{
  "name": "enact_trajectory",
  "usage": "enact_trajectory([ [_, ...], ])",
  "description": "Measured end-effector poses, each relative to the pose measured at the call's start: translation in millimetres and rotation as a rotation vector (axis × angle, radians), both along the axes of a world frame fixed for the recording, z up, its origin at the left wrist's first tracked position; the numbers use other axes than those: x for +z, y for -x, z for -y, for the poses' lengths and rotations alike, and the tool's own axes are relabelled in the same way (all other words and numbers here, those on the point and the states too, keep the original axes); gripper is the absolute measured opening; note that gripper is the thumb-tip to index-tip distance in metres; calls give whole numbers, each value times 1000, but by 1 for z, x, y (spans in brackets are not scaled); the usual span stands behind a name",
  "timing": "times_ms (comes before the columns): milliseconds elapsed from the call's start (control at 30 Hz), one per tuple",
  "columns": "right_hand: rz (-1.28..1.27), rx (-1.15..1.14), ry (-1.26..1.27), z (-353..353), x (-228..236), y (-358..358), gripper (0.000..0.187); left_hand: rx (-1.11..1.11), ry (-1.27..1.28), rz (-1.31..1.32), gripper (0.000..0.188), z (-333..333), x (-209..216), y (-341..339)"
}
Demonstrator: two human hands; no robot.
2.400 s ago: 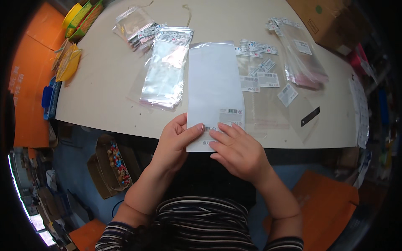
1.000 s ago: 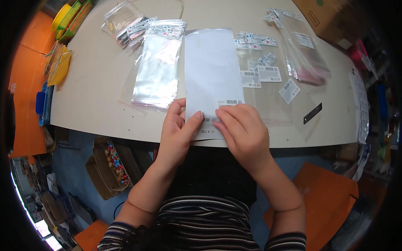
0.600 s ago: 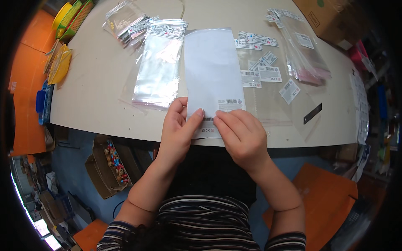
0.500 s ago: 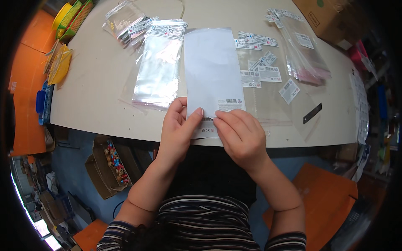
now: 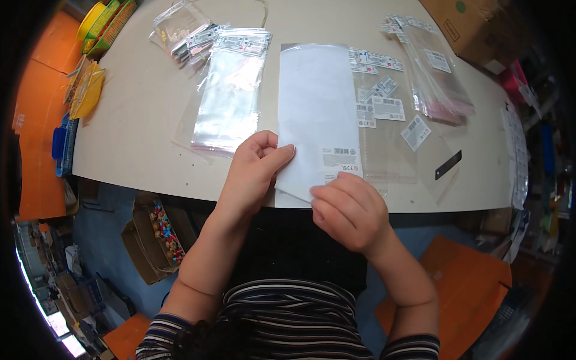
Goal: Peeling stickers from a sheet and applying them to small plastic ziplock bags at a workstation.
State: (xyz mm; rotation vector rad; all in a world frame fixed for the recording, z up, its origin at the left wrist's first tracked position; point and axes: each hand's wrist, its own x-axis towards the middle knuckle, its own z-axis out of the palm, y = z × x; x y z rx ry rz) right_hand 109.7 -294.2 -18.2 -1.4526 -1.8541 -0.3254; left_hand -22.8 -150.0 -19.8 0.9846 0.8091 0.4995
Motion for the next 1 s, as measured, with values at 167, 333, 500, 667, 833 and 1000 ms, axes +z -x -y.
enact_trajectory([
  [167,8,87,18,19,12,-3,20,-54,15,1,11,-4,0,-2],
  [333,-2,151,25,29,24,-6,16,-63,-3,-9,12,-7,-1,-3],
  [500,-396,-4,75,24,16,2,42,-61,-81,-15,19,2,0,-8],
  [667,-472,-210,420,-2,-1,-8,58,255,-1184,-477,30,-10,12,11],
  [833,-392,-358,390,-6,-12,-36,57,-28,-1374,-1060,43,-35,-5,58],
  [1000,-494,-417,402,-12,2,-43,55,-101,-1546,-890,45,21,-5,30],
])
